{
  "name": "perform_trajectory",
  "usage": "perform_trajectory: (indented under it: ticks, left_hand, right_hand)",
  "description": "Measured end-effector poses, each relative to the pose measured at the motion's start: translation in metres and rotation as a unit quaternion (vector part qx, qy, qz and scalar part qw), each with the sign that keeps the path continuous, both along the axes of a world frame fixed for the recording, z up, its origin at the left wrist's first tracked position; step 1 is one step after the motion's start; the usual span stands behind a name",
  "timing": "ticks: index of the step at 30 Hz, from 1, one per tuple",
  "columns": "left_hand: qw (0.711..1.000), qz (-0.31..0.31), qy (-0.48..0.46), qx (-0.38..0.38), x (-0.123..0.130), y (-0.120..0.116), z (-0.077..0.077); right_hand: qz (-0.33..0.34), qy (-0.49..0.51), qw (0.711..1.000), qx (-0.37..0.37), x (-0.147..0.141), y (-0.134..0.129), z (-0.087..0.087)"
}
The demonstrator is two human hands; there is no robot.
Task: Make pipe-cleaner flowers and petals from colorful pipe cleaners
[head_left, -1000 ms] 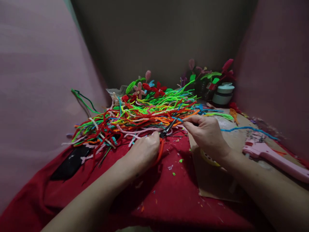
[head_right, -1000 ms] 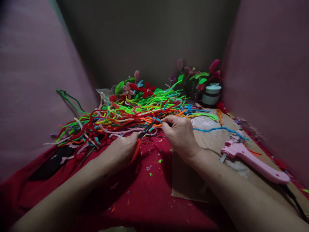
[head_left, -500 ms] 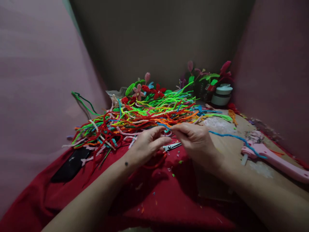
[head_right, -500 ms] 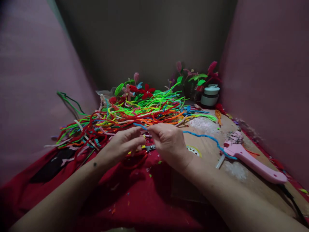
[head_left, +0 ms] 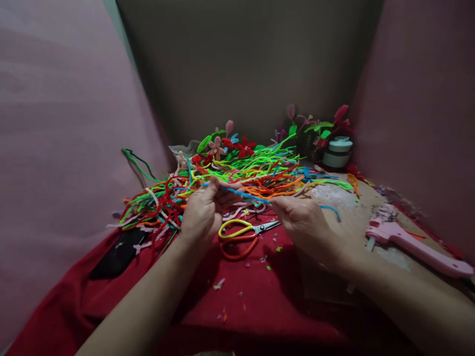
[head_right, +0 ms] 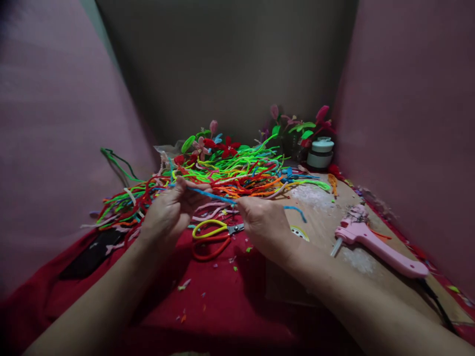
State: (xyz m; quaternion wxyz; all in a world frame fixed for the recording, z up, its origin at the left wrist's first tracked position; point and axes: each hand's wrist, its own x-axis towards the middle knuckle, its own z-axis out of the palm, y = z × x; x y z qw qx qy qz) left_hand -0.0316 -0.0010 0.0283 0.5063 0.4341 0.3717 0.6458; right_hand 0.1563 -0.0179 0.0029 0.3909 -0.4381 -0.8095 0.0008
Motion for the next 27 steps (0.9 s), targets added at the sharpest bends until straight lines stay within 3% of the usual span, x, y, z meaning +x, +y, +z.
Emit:
perform_trajectory:
  ticks: [4, 9, 12, 15, 19, 21, 24, 27]
  left_hand:
    - [0.996, 0.006, -0.084, -0.028, -0.008, 0.006, 0.004]
    - [0.997, 0.021, -0.077, -0.023, -0.009, 0.009, 0.003]
    - [0.998, 0.027, -0.048, -0.022, -0.012, 0.012, 0.0]
    - [0.999, -0.002, -0.045, -0.021, -0.015, 0.013, -0.002]
    - [0.988, -0.153, -0.008, -0.008, -0.008, 0.003, -0.004]
    - [0.976, -0.213, 0.037, -0.026, 0.002, -0.004, -0.006]
    - [0.964, -0.251, 0.076, -0.041, 0.018, -0.012, -0.012]
    - [0.965, -0.234, 0.102, -0.058, 0.026, -0.014, -0.017]
  right_hand:
    - [0.017, 0.046, 0.998, -0.038, 0.014, -0.005, -0.002]
    - [0.047, 0.149, 0.983, -0.1, 0.018, -0.012, 0.002]
    - [0.09, 0.245, 0.941, -0.216, 0.016, -0.014, 0.005]
    - [0.118, 0.335, 0.871, -0.34, 0.014, -0.012, 0.005]
    - [0.149, 0.425, 0.771, -0.45, 0.015, -0.01, 0.001]
    - [0.165, 0.45, 0.737, -0.476, 0.014, -0.01, 0.001]
    - [0.16, 0.453, 0.715, -0.507, 0.012, -0.012, 0.002]
    - [0.153, 0.419, 0.734, -0.512, 0.008, -0.013, 0.004]
